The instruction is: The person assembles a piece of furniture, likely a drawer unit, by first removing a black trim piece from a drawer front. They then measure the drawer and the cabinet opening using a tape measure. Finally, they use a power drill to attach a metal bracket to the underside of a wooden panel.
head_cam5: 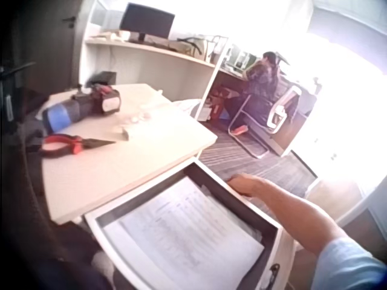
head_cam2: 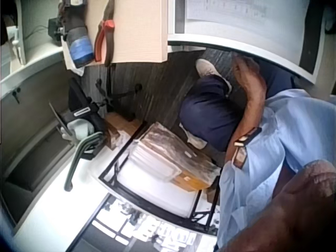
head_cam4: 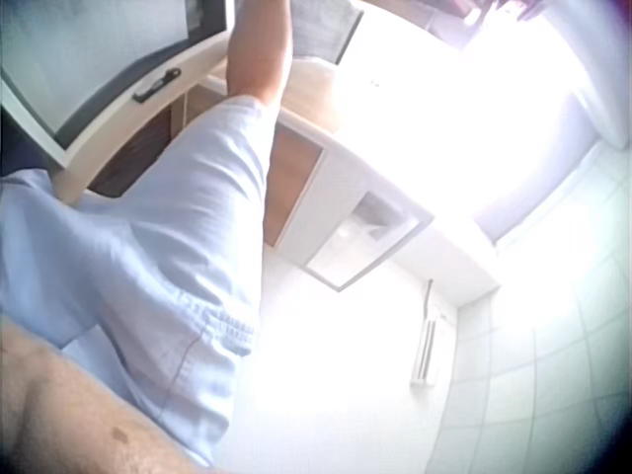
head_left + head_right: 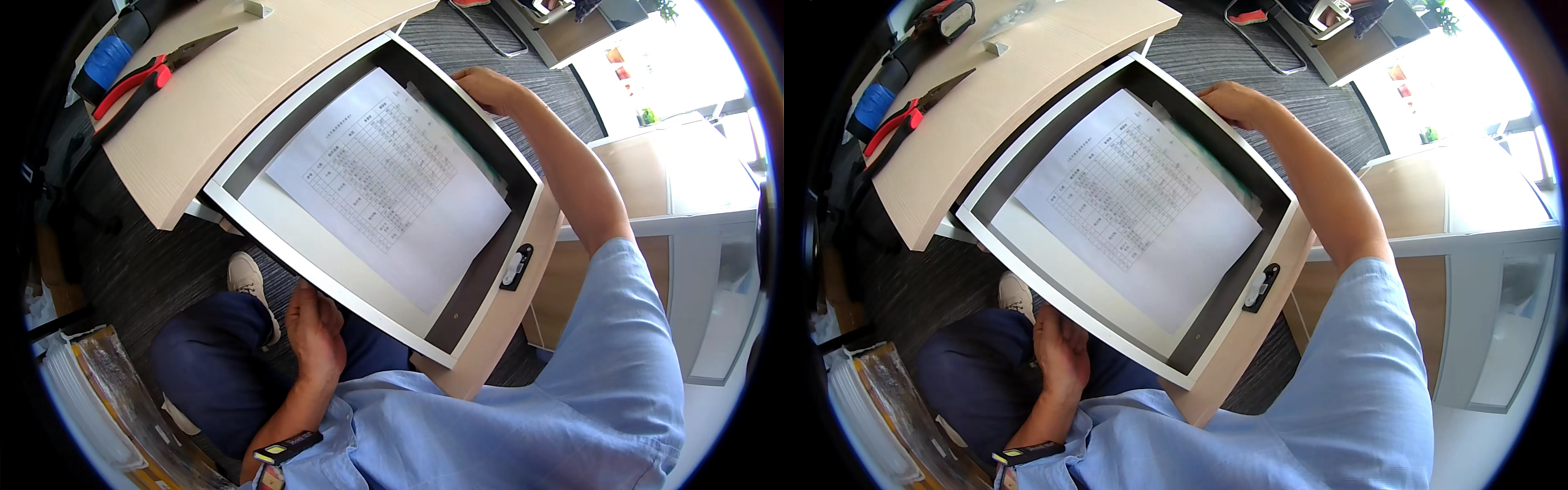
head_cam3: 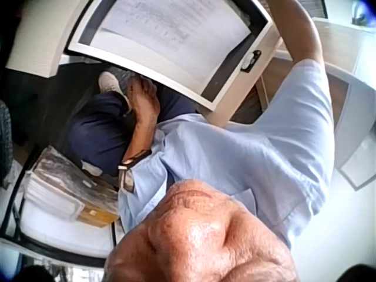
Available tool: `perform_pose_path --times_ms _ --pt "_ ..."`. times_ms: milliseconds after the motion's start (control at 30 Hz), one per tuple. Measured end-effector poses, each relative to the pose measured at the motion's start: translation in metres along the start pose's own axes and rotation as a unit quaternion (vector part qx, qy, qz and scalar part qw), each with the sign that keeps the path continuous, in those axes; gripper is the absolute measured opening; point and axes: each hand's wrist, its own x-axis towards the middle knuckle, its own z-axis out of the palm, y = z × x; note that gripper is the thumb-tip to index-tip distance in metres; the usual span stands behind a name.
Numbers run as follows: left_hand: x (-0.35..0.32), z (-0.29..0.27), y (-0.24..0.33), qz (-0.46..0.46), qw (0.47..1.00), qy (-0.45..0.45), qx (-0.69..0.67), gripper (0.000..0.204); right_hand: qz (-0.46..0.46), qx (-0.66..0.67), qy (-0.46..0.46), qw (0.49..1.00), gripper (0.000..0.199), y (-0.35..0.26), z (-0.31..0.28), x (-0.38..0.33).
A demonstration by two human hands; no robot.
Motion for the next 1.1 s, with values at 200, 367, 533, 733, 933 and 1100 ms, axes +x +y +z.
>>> perform_pose_path --times_ms 200,367,533,733,933,1100 --pt "-0.001 0.001 0.001 -0.001 1.0 -0.004 -0.006 0.028 0.005 -0.012 -0.017 1.0 0.033 -0.012 -0.003 0.012" --pt "-0.001 0.003 0.001 -0.002 1.0 0.008 -0.004 0.028 0.022 0.026 -0.022 0.999 0.025 -0.016 -0.005 0.013" --pt "-0.001 0.0 0.0 0.0 1.0 0.004 -0.001 0.027 0.034 0.014 0.005 0.999 0.022 -0.017 -0.002 0.008" --pt "-0.001 0.002 0.0 -0.002 1.0 0.004 0.008 0.026 0.022 -0.051 0.023 0.998 0.024 -0.025 0.002 0.002" --pt "-0.002 0.003 0.001 -0.007 1.0 0.016 0.005 0.025 0.013 -0.034 0.03 0.999 0.027 -0.013 0.001 0.002" --pt "0.0 0.006 -0.001 0.005 1.0 0.028 0.0 0.031 0.011 -0.04 0.027 0.999 0.03 -0.011 0.0 -0.002"
